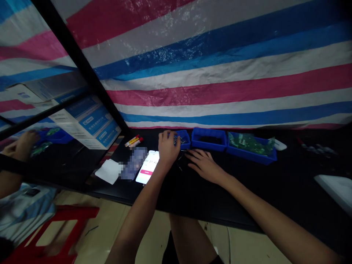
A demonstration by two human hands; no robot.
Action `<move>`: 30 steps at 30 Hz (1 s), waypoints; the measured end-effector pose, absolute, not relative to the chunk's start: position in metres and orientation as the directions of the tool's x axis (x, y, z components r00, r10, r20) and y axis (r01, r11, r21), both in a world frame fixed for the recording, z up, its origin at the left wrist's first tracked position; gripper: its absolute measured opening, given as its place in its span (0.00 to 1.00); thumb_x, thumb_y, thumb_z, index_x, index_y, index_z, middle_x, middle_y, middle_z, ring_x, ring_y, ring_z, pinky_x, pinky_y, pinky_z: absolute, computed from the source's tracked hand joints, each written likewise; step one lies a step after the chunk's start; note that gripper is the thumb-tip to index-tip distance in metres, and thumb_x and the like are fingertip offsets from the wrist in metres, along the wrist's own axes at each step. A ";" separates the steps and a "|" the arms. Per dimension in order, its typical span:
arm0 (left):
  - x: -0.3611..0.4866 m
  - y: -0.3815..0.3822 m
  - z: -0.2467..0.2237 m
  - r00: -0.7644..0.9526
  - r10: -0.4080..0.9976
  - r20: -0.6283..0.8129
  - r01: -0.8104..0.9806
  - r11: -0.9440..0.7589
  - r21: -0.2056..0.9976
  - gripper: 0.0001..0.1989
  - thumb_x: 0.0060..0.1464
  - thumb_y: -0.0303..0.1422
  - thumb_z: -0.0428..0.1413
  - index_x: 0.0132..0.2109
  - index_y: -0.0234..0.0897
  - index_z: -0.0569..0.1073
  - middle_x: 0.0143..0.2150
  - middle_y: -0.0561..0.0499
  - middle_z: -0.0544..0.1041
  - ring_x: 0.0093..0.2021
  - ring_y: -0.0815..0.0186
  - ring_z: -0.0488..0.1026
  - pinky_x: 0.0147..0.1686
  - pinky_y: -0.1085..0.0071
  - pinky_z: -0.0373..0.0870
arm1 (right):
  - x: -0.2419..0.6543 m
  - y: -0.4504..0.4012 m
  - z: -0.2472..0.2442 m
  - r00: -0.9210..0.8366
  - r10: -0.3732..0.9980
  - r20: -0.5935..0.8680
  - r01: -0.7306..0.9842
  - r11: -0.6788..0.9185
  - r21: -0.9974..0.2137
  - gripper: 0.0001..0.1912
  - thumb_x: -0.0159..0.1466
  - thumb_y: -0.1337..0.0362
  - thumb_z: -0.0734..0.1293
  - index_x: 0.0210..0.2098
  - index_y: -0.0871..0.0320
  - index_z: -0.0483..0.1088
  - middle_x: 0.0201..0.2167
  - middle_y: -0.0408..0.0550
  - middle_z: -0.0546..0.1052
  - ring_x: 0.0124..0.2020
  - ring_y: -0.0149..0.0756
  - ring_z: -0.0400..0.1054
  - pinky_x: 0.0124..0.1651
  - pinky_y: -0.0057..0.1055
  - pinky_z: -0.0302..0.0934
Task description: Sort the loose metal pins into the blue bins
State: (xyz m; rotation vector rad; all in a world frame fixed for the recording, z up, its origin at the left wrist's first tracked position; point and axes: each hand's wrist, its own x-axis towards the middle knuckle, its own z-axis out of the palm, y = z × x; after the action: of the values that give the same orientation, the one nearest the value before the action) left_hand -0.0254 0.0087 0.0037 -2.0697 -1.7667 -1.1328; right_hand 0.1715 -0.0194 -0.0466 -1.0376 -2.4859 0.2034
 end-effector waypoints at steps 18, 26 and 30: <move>-0.020 0.005 0.004 0.063 0.776 0.628 0.885 -0.334 0.324 0.09 0.63 0.35 0.52 0.40 0.39 0.76 0.43 0.45 0.75 0.47 0.55 0.65 0.50 0.59 0.66 | 0.180 -0.012 -0.032 -0.627 0.712 0.318 0.560 0.695 -0.452 0.08 0.65 0.73 0.61 0.35 0.55 0.68 0.33 0.48 0.73 0.38 0.40 0.67 0.41 0.36 0.63; -0.015 0.004 0.004 0.147 0.790 0.595 0.854 -0.405 0.327 0.09 0.64 0.34 0.51 0.42 0.39 0.76 0.43 0.46 0.77 0.48 0.57 0.68 0.50 0.60 0.67 | 0.179 -0.018 -0.023 -0.621 0.715 0.320 0.568 0.692 -0.445 0.10 0.60 0.76 0.61 0.37 0.54 0.61 0.32 0.46 0.70 0.37 0.40 0.64 0.39 0.34 0.60; -0.014 0.002 0.006 0.311 0.799 0.515 0.768 -0.530 0.359 0.11 0.65 0.36 0.50 0.41 0.39 0.76 0.40 0.48 0.78 0.43 0.60 0.72 0.46 0.64 0.68 | 0.183 -0.017 -0.017 -0.548 0.735 0.400 0.584 0.678 -0.447 0.10 0.60 0.74 0.61 0.38 0.54 0.60 0.32 0.46 0.69 0.37 0.41 0.63 0.39 0.35 0.59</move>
State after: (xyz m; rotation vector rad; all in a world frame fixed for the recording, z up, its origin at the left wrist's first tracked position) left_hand -0.0135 0.0017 0.0056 -2.5805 -1.5440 -1.0583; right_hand 0.1828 -0.0166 -0.0174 -1.0122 -2.3235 0.3515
